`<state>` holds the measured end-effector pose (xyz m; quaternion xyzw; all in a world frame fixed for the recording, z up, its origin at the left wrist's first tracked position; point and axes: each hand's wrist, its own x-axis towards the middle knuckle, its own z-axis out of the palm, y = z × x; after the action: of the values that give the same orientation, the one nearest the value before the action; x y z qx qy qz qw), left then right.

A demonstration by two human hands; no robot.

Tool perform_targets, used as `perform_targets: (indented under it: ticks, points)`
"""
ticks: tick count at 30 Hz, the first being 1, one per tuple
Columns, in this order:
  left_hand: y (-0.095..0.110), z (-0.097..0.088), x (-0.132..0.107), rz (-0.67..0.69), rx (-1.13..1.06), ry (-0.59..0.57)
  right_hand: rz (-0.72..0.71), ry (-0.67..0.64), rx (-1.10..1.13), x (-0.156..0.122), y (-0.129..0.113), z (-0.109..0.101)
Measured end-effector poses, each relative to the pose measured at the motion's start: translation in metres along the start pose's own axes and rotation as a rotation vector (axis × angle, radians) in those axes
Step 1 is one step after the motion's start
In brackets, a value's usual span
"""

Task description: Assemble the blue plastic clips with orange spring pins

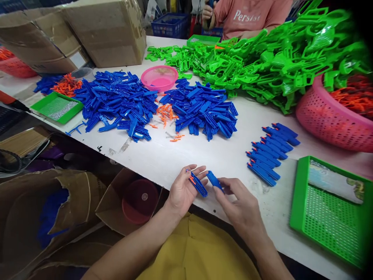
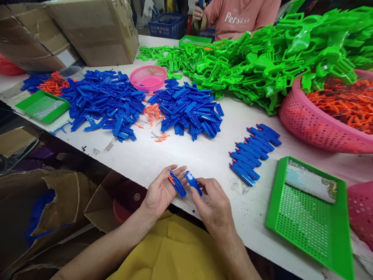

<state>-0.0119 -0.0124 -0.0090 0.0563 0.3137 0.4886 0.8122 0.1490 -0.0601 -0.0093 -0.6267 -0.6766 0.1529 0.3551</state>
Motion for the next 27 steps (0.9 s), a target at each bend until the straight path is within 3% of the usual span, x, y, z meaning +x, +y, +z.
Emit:
perform_targets:
  ticks: [5,19,27]
  points:
    - [-0.007,0.006,0.000,-0.028,-0.025,0.046,0.011,0.027,0.027,-0.006,-0.025,0.016]
    - [-0.009,0.007,-0.001,-0.014,-0.003,0.025,-0.010,-0.012,-0.104,-0.007,-0.025,0.026]
    - [-0.013,0.004,-0.004,0.064,0.153,-0.032,-0.042,0.006,-0.068,-0.008,-0.025,0.028]
